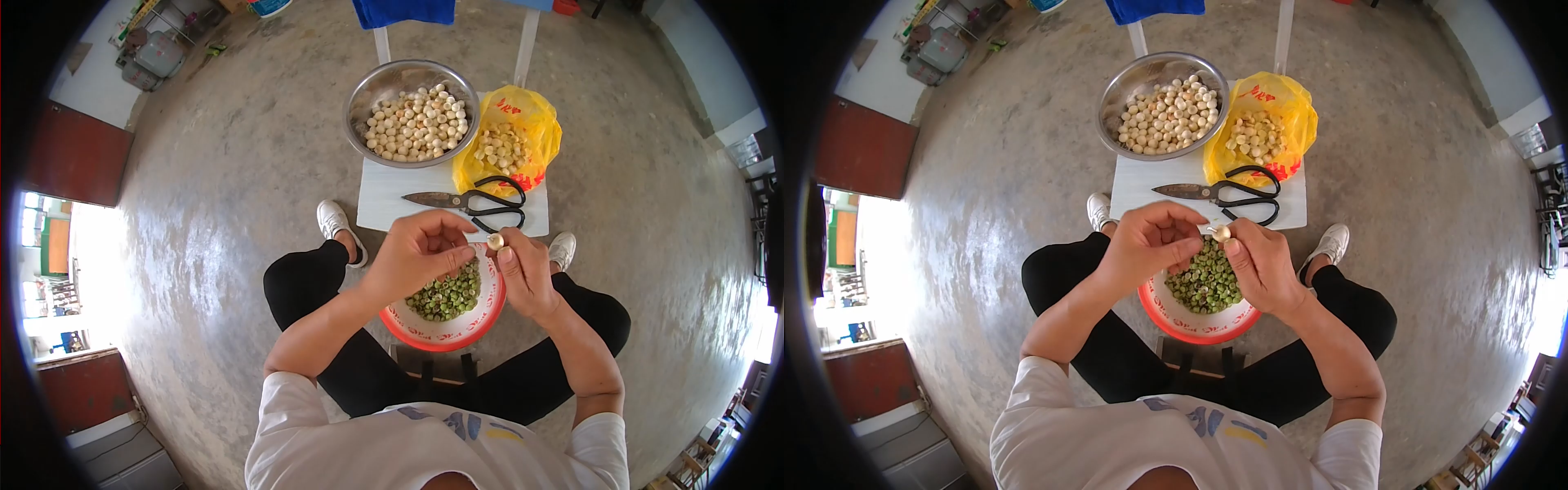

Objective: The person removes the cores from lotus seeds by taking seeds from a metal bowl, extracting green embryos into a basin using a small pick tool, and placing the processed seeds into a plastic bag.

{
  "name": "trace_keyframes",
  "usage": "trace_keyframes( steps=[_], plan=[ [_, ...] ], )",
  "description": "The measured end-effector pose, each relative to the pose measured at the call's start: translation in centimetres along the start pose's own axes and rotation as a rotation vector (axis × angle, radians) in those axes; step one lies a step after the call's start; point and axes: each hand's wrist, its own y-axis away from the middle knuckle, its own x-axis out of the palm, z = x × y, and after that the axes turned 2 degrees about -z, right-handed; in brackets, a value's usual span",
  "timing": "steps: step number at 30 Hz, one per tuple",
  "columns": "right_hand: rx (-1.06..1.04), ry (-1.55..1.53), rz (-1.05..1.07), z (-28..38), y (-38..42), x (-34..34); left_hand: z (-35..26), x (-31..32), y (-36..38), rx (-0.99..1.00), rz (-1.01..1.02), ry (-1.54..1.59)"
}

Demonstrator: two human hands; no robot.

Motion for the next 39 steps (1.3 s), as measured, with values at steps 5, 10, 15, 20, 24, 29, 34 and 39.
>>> trace_keyframes(
  steps=[5,10,15,20,24,29,34,39],
  plan=[
    [-0.082,0.055,0.019,-0.5,0.1,0.9,0.3,0.2,-0.1,-0.044,0.12,0.406],
    [-0.134,0.056,0.002,-0.5,-0.2,1.1,-0.1,0.6,-0.1,0.02,0.111,0.387],
    [-0.154,0.134,0.04,0.2,-0.5,0.8,-0.7,0.6,0.2,0.058,0.062,0.173],
    [-0.274,0.313,0.013,0.3,-0.8,0.6,0.0,1.0,0.2,0.325,-0.039,-0.051],
    [-0.304,0.263,0.001,0.2,-0.7,0.7,-0.3,0.9,0.2,0.473,-0.032,-0.182],
    [-0.263,0.07,-0.034,0.5,-0.4,1.4,-1.2,1.6,0.7,0.509,-0.041,-0.174],
    [-0.246,-0.002,-0.082,0.4,-0.6,1.8,-1.2,2.4,0.5,0.482,-0.07,0.003],
    [-0.264,-0.05,-0.141,-0.2,-0.3,2.6,-1.2,2.7,0.5,0.479,-0.069,0.058]
  ],
)
